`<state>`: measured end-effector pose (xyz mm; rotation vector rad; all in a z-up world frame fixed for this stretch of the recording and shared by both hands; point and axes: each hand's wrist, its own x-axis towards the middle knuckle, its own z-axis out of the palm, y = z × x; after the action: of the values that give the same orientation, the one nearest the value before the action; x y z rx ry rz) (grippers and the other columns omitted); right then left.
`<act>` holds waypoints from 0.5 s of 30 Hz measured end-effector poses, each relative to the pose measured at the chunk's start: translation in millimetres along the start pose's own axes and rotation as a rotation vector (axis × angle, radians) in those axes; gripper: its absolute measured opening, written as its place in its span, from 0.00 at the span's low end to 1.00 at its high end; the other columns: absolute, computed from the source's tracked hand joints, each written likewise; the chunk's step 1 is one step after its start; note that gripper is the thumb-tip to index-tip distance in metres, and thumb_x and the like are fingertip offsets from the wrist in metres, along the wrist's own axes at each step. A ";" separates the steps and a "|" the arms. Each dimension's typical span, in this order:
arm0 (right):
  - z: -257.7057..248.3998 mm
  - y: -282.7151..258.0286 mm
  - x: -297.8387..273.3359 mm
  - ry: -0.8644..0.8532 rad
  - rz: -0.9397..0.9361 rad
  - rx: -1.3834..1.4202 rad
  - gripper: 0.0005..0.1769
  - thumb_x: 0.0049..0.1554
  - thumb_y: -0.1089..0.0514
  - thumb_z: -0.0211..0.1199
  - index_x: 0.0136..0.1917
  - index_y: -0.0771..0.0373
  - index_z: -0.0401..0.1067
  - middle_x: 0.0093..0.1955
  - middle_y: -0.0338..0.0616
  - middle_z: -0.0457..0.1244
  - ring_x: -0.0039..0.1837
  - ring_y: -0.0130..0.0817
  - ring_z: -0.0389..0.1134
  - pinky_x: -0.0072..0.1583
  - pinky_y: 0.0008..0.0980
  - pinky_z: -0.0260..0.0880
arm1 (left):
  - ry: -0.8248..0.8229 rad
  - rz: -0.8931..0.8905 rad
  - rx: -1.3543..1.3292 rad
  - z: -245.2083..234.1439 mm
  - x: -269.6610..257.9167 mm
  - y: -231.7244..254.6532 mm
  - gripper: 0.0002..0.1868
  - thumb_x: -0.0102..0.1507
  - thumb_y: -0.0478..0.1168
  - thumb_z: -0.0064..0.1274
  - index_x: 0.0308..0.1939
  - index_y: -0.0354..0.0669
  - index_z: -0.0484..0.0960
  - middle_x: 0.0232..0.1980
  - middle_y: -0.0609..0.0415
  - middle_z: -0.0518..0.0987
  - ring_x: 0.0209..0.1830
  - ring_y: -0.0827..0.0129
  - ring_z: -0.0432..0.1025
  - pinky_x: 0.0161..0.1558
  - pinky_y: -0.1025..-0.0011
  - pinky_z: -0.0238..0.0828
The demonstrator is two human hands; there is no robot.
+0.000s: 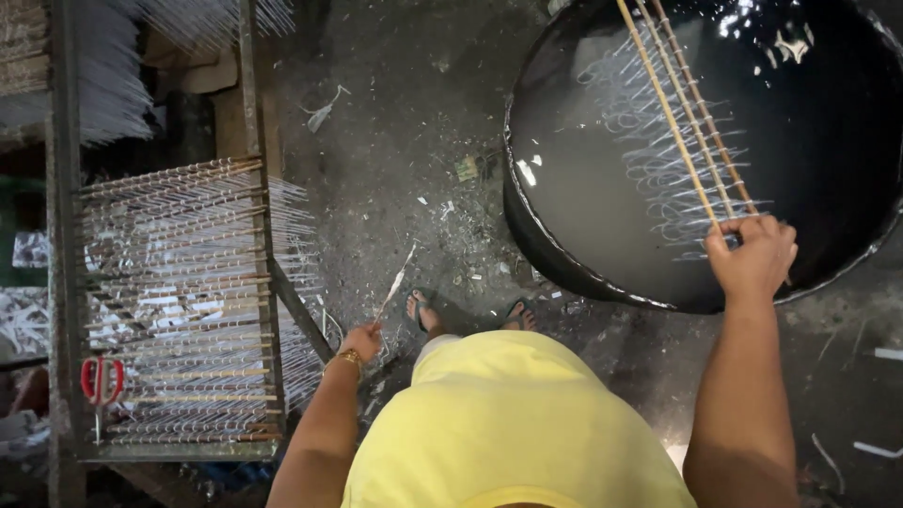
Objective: Dipping multiple candle wicks attached to wooden frames into a large vat of liquid wax or primer.
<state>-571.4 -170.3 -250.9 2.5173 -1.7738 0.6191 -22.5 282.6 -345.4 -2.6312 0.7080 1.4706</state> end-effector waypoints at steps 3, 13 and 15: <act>11.9 11.3 -2.2 0.016 0.000 -0.022 0.09 0.58 0.46 0.69 0.48 0.49 0.82 0.54 0.42 0.69 0.60 0.55 0.64 0.58 0.51 0.62 | -0.003 0.005 0.036 -1.0 -4.2 3.1 0.25 0.69 0.46 0.37 0.69 0.55 0.75 0.50 0.49 0.85 0.47 0.57 0.79 0.50 0.60 0.74; 31.9 11.9 1.5 -0.044 0.046 0.073 0.09 0.60 0.48 0.69 0.49 0.52 0.83 0.54 0.45 0.69 0.57 0.59 0.62 0.57 0.55 0.63 | 0.098 0.072 -0.037 -12.5 -11.3 1.2 0.26 0.67 0.48 0.35 0.67 0.52 0.78 0.51 0.48 0.86 0.50 0.54 0.79 0.52 0.58 0.73; 30.4 10.8 4.4 -0.087 0.082 0.099 0.09 0.60 0.48 0.68 0.49 0.52 0.83 0.54 0.43 0.67 0.59 0.57 0.60 0.59 0.53 0.61 | 0.121 0.049 -0.161 -27.0 -23.1 23.4 0.24 0.69 0.48 0.37 0.67 0.55 0.78 0.43 0.50 0.85 0.40 0.59 0.77 0.45 0.61 0.73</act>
<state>-570.3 -184.9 -280.0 2.5841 -1.9310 0.6236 -20.8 263.2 -307.6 -2.8642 0.6966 1.4483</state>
